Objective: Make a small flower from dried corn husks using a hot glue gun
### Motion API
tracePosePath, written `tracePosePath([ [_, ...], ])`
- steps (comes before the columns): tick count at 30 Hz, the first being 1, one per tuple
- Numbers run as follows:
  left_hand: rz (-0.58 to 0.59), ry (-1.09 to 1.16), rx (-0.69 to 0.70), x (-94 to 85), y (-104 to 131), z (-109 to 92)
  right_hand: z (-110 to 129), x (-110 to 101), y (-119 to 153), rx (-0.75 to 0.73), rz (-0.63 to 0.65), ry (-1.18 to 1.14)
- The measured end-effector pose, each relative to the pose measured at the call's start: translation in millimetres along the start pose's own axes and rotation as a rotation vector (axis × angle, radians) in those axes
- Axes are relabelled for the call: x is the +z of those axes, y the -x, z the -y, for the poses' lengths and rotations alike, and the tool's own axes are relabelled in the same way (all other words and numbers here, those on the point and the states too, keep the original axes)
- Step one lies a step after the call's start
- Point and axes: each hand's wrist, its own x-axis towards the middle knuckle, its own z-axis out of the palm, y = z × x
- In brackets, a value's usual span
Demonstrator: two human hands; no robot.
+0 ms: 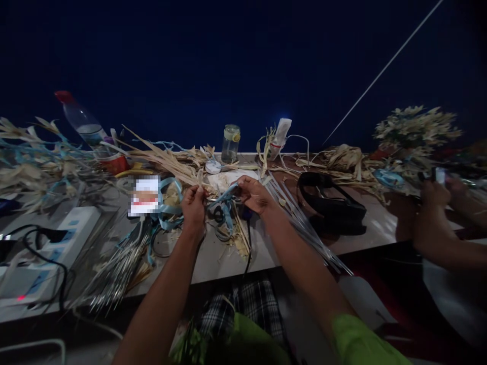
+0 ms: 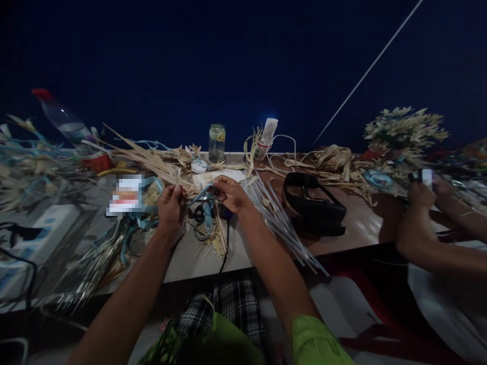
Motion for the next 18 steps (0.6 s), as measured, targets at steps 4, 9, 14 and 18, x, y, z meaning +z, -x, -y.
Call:
tracePosePath([
  [4,0.013,-0.031,0.025,-0.5,0.2,-0.6,10.6,9.0,-6.0,-0.115,-0.046,-0.024],
  [9,-0.034,-0.052,0.023,1.1,-0.7,-0.7,24.3,20.3,-19.8,-0.188,-0.055,0.187],
  [14,-0.058,-0.040,0.015,0.5,0.0,-1.0,22.0,23.5,-18.1,-0.336,-0.250,0.839],
  [18,-0.064,-0.129,0.070,1.7,1.3,-4.6,13.9,24.0,9.4,-0.129,-0.010,1.252],
])
